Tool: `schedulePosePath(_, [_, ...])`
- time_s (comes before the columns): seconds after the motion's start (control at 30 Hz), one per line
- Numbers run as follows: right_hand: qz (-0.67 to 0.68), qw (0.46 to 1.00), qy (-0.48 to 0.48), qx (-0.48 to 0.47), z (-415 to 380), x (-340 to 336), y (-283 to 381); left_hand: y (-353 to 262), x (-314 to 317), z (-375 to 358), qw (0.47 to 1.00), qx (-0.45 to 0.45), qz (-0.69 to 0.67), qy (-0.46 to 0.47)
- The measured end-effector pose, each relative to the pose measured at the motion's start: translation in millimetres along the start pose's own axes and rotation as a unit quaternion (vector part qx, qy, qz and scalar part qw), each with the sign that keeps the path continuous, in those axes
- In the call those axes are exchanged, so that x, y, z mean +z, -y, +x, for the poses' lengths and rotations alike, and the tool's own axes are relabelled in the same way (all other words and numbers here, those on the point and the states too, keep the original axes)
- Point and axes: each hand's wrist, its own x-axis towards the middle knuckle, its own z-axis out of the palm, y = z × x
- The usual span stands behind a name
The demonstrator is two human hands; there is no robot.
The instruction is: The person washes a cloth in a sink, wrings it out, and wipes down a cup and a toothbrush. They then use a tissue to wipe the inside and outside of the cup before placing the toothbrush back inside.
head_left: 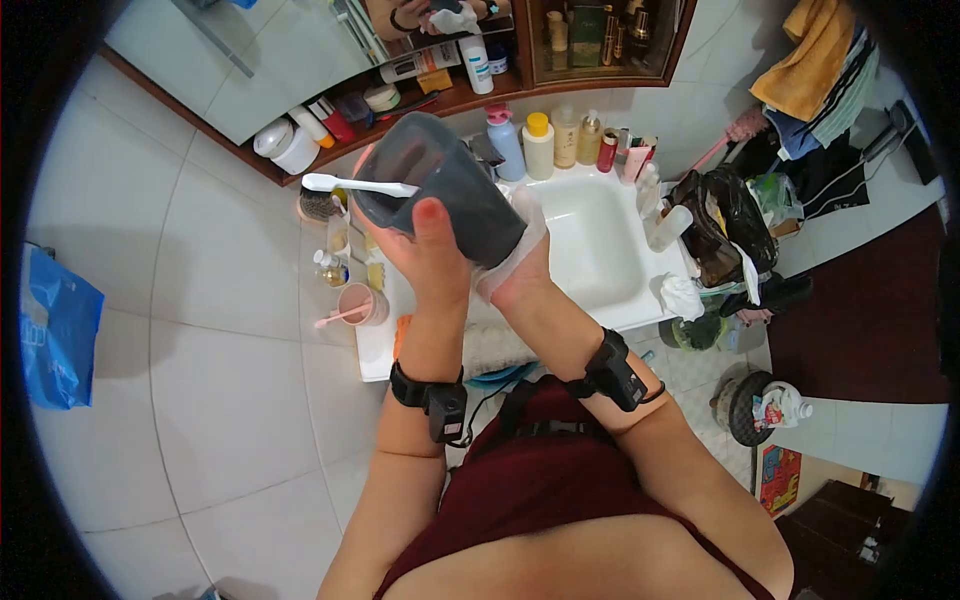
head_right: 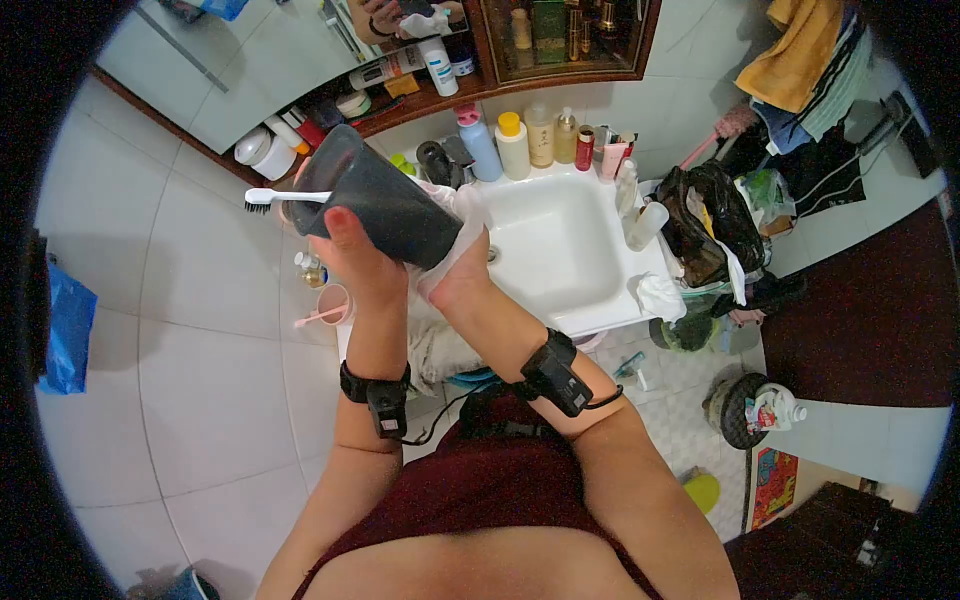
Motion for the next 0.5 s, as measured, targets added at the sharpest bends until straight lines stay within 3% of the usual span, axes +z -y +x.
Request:
schedulePosePath(0.2, [0.030, 0.999, 0.024, 0.027, -1.7, 0.7, -1.2, -1.1, -0.7, -6.4, 0.998, 0.020, 0.044, 0.026])
schedulePosePath(0.4, [0.004, 0.997, 0.072, -0.012, 28.0, -36.8, -2.8, -6.0, 4.0, -14.9, 0.999, -0.049, -0.006, 0.009])
schedulePosePath(0.5, [-0.008, 0.997, 0.072, -0.025, 36.1, -46.1, -1.1, -14.2, 13.3, -23.1, 0.999, -0.015, 0.031, 0.024])
